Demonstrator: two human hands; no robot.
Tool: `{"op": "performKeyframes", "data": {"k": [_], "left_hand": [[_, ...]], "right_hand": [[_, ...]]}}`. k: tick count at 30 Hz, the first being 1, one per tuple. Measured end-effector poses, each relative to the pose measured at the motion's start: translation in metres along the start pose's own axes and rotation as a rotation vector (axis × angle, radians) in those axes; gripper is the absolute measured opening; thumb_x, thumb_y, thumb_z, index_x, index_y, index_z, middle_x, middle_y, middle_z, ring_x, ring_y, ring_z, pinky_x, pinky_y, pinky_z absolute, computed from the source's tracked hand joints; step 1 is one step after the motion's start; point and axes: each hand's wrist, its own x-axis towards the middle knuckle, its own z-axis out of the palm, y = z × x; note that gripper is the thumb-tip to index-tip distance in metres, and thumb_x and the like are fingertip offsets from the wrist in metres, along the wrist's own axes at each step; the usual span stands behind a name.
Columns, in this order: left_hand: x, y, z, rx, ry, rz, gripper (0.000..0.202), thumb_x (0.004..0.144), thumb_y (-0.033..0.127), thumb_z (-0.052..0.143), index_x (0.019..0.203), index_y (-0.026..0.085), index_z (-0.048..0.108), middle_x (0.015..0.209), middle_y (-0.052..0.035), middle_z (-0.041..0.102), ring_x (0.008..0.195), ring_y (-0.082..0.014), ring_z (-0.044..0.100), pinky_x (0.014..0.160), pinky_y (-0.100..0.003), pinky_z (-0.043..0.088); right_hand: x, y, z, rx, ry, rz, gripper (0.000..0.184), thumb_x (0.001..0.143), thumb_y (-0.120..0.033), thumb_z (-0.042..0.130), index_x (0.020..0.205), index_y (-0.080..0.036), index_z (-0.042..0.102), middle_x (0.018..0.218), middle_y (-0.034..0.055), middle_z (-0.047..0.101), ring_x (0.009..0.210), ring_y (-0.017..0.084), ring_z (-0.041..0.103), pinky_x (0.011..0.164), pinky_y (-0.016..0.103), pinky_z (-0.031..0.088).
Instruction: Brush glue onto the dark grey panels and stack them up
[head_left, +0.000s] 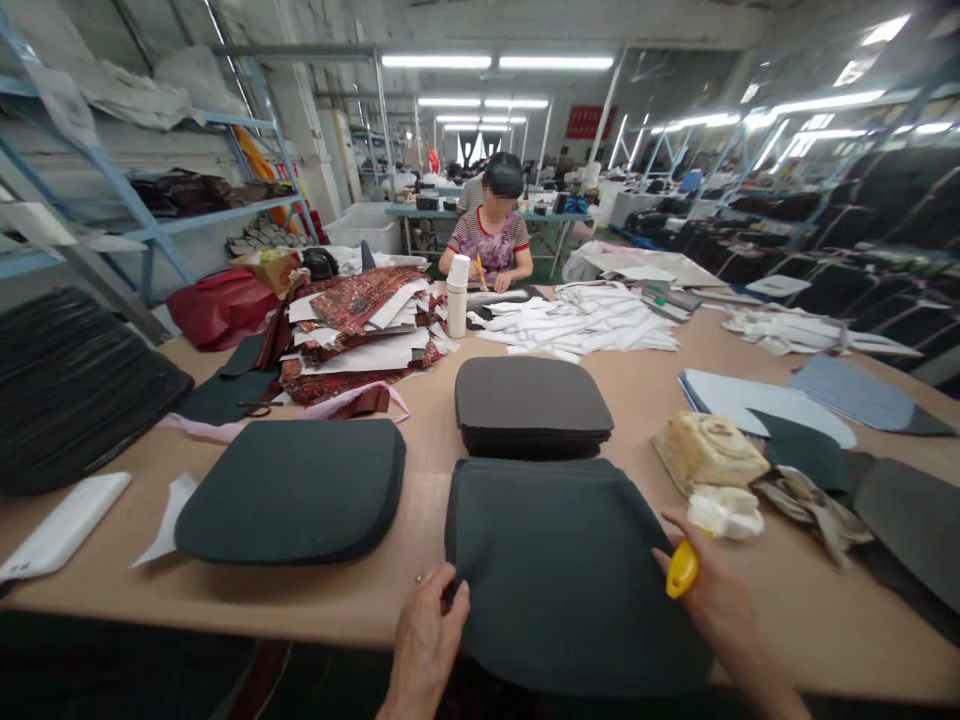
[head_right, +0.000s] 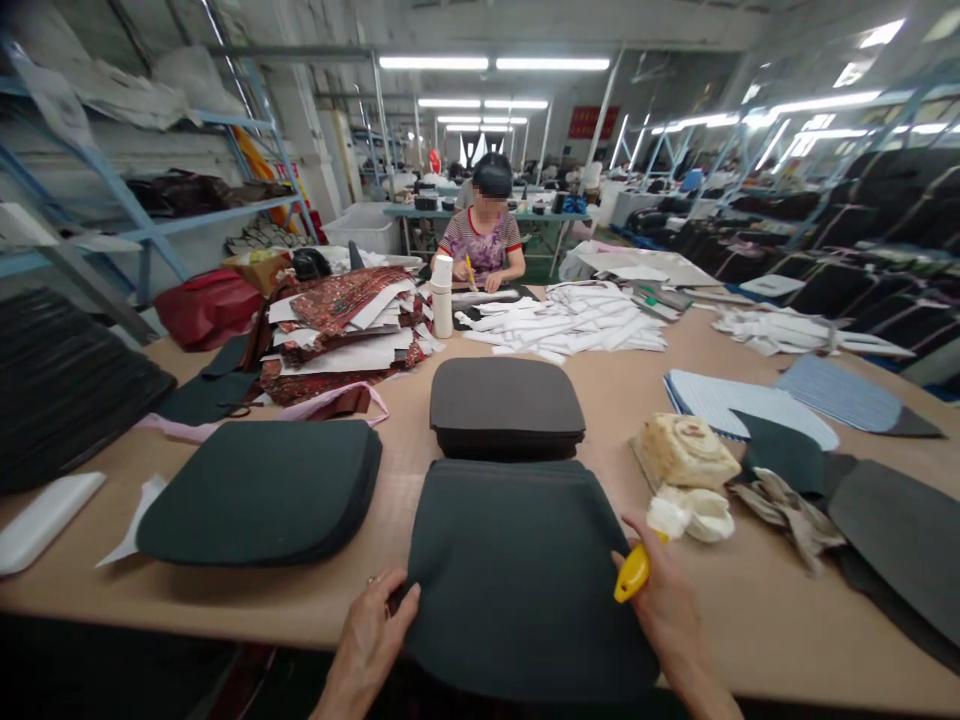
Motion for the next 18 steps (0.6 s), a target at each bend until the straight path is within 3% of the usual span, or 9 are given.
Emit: {"op": "performKeyframes", "data": {"k": [5,10,18], "left_hand": [[0.007,-0.01,0.003,0.088,0.112,0.061,0.023,0.074,0.039,0.048,0.061,0.021,0.053,0.067,-0.0025,0.052,0.057,-0.0175,0.049,0.059,-0.031,0.041],[0.012,-0.013,0.006,0.138,0.124,0.048,0.02,0.074,0.034,0.05,0.06,0.021,0.05,0.066,-0.0013,0.051,0.062,-0.018,0.05,0.06,-0.029,0.038],[0.011,-0.018,0.009,0.088,0.119,0.018,0.028,0.08,0.04,0.046,0.06,0.021,0.05,0.068,-0.0012,0.053,0.064,-0.0181,0.052,0.063,-0.029,0.038]], "right_hand": [[0.007,0.009,0.011,-0.041,0.019,-0.033,0.054,0.079,-0.052,0.046,0.122,-0.02,0.051,0.095,0.0107,0.067,0.085,0.027,0.065,0.067,0.034,0.049],[0.014,0.018,0.016,-0.098,0.01,-0.092,0.052,0.08,-0.051,0.044,0.121,-0.02,0.051,0.094,0.0106,0.066,0.079,0.027,0.064,0.063,0.033,0.047],[0.016,0.032,0.02,-0.081,0.003,-0.051,0.054,0.077,-0.053,0.045,0.119,-0.02,0.054,0.087,0.0084,0.066,0.07,0.025,0.064,0.06,0.033,0.047]]}}
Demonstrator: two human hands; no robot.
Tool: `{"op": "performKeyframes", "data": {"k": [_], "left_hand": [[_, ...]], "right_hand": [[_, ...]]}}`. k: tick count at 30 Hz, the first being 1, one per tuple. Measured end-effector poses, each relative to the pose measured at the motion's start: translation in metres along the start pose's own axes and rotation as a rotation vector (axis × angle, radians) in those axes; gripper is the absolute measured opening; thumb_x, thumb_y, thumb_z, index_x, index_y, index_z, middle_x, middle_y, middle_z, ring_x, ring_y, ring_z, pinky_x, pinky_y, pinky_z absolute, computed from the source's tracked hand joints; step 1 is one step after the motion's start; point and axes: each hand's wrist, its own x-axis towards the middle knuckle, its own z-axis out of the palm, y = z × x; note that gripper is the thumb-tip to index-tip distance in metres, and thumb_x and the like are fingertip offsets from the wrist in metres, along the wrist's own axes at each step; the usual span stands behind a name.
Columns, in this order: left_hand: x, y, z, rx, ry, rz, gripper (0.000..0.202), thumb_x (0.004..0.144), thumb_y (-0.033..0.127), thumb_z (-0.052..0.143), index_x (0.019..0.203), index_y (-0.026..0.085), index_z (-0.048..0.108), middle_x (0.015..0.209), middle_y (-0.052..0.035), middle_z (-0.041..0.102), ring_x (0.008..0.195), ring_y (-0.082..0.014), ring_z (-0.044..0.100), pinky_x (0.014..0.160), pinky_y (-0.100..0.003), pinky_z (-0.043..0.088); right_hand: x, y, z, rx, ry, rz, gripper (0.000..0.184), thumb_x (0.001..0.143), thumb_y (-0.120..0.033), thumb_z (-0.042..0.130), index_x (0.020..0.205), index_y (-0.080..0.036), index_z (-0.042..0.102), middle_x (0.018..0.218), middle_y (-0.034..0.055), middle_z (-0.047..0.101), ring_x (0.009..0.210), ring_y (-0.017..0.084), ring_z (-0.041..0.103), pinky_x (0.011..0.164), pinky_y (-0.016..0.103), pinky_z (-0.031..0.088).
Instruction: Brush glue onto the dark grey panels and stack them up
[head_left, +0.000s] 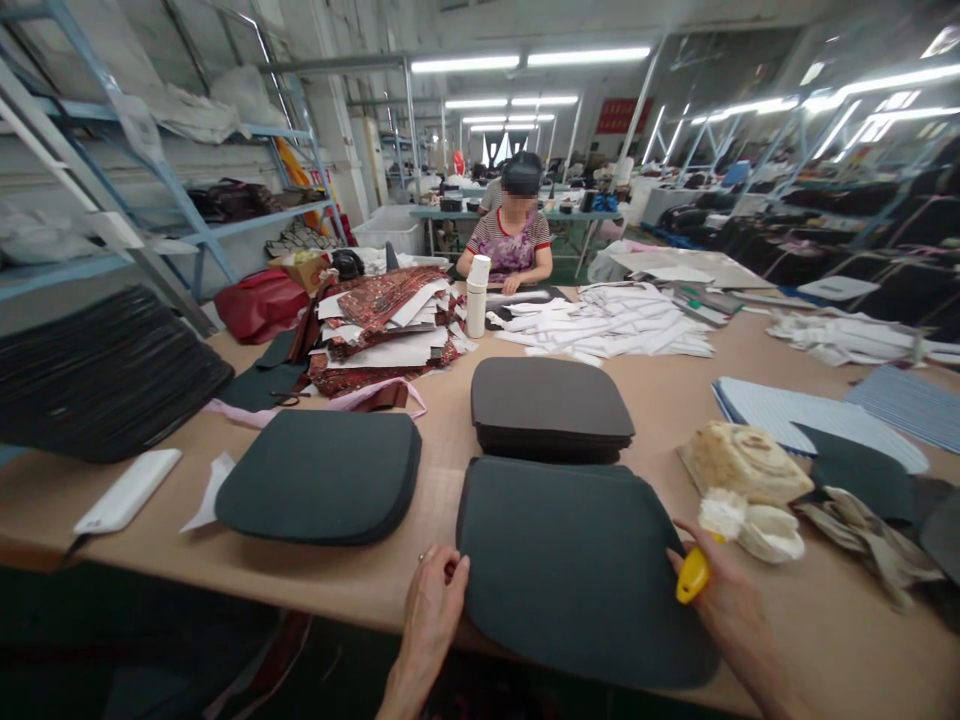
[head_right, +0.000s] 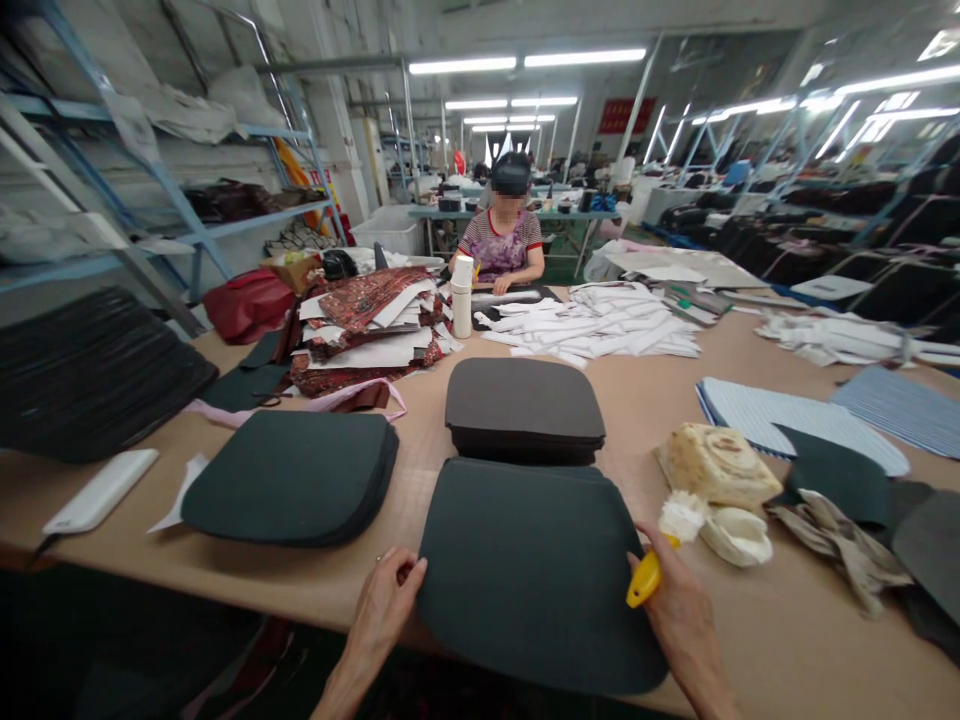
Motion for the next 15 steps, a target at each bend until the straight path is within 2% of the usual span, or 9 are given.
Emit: {"op": "performKeyframes", "data": {"k": [7,12,15], "left_hand": [[0.006,-0.004,0.005,0.003,0.013,-0.011,0.026,0.077,0.038,0.051,0.058,0.021,0.048,0.065,-0.0001,0.053,0.062,-0.0175,0.051,0.062,-0.029,0.039],[0.011,-0.004,0.005,0.053,0.0,0.0,0.026,0.078,0.036,0.051,0.058,0.021,0.048,0.064,-0.0004,0.053,0.062,-0.0188,0.052,0.062,-0.031,0.04],[0.012,-0.001,-0.001,0.096,0.084,0.04,0.019,0.076,0.036,0.055,0.065,0.021,0.054,0.071,-0.0037,0.058,0.07,-0.0232,0.056,0.068,-0.036,0.044]], "right_hand": [[-0.004,0.007,0.0,-0.013,0.008,0.024,0.057,0.078,-0.056,0.046,0.123,-0.022,0.051,0.089,0.0082,0.068,0.073,0.027,0.066,0.059,0.033,0.047],[-0.002,0.001,0.0,-0.003,0.013,0.013,0.054,0.078,-0.056,0.045,0.119,-0.022,0.052,0.087,0.0075,0.069,0.073,0.026,0.066,0.06,0.032,0.048],[-0.004,-0.009,-0.014,-0.067,0.01,0.022,0.055,0.083,-0.057,0.035,0.119,-0.021,0.054,0.081,0.0092,0.067,0.068,0.027,0.065,0.054,0.033,0.046]]}}
